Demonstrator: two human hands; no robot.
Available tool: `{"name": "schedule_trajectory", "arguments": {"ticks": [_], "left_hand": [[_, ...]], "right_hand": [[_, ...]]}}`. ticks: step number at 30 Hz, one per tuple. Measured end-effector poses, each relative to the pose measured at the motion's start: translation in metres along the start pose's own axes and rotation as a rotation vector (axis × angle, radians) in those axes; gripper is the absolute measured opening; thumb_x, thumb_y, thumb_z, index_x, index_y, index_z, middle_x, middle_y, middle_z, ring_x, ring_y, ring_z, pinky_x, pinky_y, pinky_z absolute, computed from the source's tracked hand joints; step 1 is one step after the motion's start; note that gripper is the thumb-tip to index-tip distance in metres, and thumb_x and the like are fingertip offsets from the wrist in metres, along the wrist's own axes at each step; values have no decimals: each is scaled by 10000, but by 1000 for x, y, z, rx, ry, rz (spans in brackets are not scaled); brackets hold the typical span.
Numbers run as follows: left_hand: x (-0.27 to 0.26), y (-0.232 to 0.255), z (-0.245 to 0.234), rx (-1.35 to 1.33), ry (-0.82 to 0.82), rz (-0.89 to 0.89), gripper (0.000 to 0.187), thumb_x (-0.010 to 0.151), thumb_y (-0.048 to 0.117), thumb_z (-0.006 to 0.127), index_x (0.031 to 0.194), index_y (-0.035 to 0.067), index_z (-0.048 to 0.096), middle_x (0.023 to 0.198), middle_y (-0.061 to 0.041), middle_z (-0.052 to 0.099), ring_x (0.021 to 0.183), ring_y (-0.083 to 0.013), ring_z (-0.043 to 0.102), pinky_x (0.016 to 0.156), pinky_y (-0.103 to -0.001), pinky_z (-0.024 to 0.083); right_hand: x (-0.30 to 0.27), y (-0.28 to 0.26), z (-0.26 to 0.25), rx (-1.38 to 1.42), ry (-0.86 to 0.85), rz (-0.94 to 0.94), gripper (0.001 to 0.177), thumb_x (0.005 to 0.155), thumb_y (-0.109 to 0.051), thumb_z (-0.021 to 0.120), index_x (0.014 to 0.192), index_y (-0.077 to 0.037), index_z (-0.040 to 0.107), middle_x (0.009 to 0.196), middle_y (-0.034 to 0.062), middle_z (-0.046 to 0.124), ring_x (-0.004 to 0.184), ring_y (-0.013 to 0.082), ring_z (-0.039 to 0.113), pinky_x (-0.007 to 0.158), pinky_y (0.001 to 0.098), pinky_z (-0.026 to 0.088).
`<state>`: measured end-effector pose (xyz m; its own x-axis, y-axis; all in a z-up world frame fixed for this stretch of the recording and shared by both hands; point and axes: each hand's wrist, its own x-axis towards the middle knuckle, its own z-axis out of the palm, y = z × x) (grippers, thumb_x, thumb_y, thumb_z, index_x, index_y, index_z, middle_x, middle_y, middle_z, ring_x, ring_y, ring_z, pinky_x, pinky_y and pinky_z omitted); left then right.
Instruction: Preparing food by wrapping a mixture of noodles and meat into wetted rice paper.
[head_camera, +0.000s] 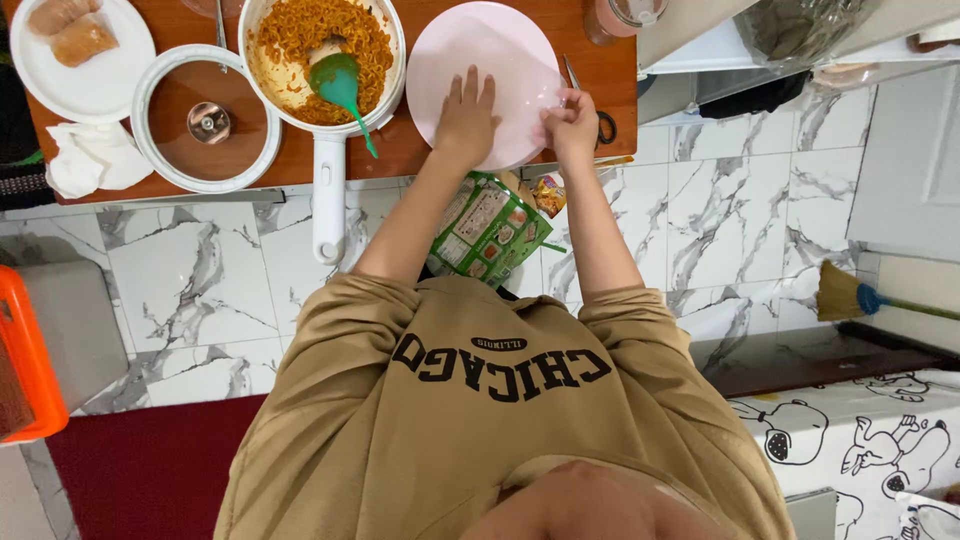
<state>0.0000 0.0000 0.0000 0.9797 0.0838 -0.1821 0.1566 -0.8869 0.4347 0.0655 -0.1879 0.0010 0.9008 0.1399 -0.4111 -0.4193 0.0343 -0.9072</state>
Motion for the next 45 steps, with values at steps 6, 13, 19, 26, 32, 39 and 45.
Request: {"name": "schedule_trajectory", "arguments": {"ticks": [6, 13, 19, 26, 32, 39, 45], "left_hand": [[-6, 4, 11, -22, -94, -73, 824, 1038, 450, 548, 1652, 119, 110, 1708, -196, -2, 1557, -467, 68, 1240, -589, 178], [-2, -1, 22, 68, -110, -87, 835, 1044, 470, 519, 1653, 88, 94, 1708, -201, -11, 1574, -438, 25, 1269, -565, 99], [-2, 2, 17, 99, -149, -103, 823, 1057, 479, 478, 1652, 63, 89, 1711, -216, -32, 1574, -439, -10, 1269, -567, 81], [6, 4, 13, 92, -163, -129, 860, 1044, 506, 468, 1642, 33, 71, 1704, -214, -63, 1570, -436, -53, 1272, -550, 48], [11, 7, 7, 99, -148, -131, 871, 1054, 516, 467, 1648, 21, 64, 1717, -206, -57, 1585, -415, -47, 1289, -540, 53], [15, 20, 10, 85, -207, -41, 800, 1064, 495, 379, 1650, 67, 43, 1724, -98, -48, 1588, -315, -33, 1275, -530, 37], [12, 25, 18, 85, -222, 25, 765, 1088, 490, 360, 1657, 80, 57, 1744, -78, -4, 1604, -314, 5, 1286, -544, 53]], "right_hand": [[-5, 4, -3, -325, -96, -392, 557, 931, 120, 635, 1417, -117, 500, 897, 54, 713, 757, 115, 686, 667, 265, 576], [3, 8, -6, -740, 64, -483, 608, 821, 23, 797, 1367, -90, 555, 796, 69, 711, 699, 166, 681, 662, 326, 556], [6, 11, -1, -759, 124, -400, 588, 780, -25, 815, 1330, -16, 607, 792, 89, 719, 701, 198, 710, 668, 336, 569], [5, 13, 4, -936, 112, -497, 512, 795, -59, 807, 1274, 10, 639, 790, 155, 721, 729, 320, 719, 692, 427, 564], [1, 8, 7, -952, 115, -483, 506, 804, -64, 789, 1281, 6, 634, 796, 166, 728, 733, 343, 724, 690, 438, 566], [-4, 3, 7, -926, 117, -496, 508, 813, -62, 790, 1292, 6, 638, 817, 177, 732, 747, 331, 734, 704, 420, 574], [1, 10, 3, -919, 112, -505, 524, 801, -63, 795, 1296, 6, 638, 818, 171, 732, 745, 324, 733, 704, 410, 576]]}}
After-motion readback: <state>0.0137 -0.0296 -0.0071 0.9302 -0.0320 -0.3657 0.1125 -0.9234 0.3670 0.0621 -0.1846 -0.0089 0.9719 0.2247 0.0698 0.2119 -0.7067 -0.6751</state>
